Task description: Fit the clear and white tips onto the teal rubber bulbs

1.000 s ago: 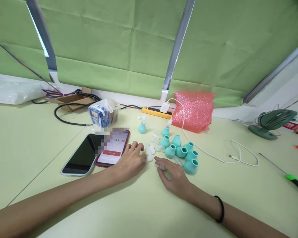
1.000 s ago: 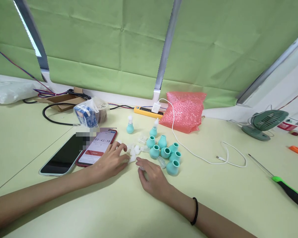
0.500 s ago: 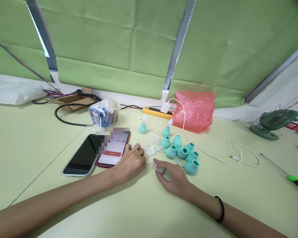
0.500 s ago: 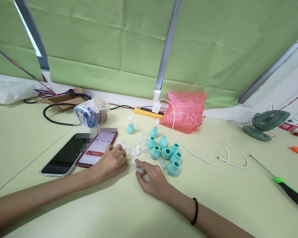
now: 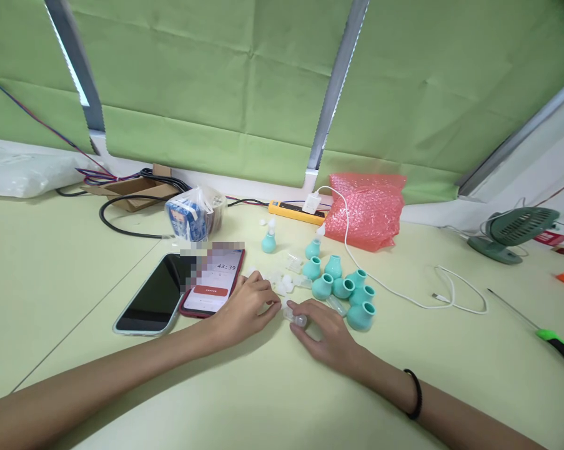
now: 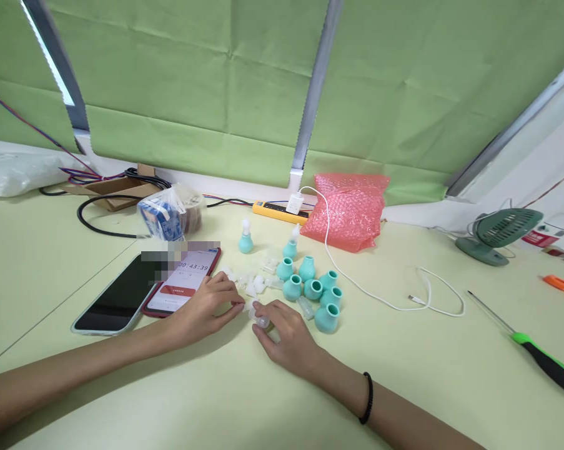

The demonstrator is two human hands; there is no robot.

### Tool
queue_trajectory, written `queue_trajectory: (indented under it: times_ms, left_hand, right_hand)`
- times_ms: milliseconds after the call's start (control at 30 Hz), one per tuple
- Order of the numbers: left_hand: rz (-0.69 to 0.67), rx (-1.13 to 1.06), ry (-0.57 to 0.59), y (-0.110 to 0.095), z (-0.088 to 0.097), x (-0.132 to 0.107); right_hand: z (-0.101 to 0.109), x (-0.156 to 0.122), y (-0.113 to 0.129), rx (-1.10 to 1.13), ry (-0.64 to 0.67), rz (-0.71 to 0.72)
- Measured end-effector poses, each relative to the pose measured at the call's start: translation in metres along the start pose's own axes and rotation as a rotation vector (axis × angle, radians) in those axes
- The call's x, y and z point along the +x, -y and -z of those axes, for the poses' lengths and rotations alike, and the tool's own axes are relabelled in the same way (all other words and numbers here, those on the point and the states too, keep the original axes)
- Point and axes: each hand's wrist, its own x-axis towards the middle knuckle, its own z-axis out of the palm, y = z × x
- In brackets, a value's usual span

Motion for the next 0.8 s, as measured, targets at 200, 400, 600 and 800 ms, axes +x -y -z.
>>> queue_trajectory:
  times_ms: [200, 400, 600, 800]
  left_hand:
    - [0.007, -0.212, 0.030, -0.006, -0.003, -0.003]
    - [0.060, -0.317, 0.036, -0.010, -0.007, -0.001]
    - [0.114, -0.400, 0.001, -0.012, -0.011, -0.001]
    - [0.045, -0.345, -0.075, -0.012, -0.016, -0.004]
  right_hand:
    - [0.003, 0.000, -0.001, 0.014, -0.025, 0.026]
    - [0.004, -0.005, -0.003, 0.073, 0.014, -0.016]
    - [0.008, -0.004, -0.001, 0.101, 0.030, 0.029]
    - [0.008, -0.004, -0.001, 0.111, 0.074, 0.020]
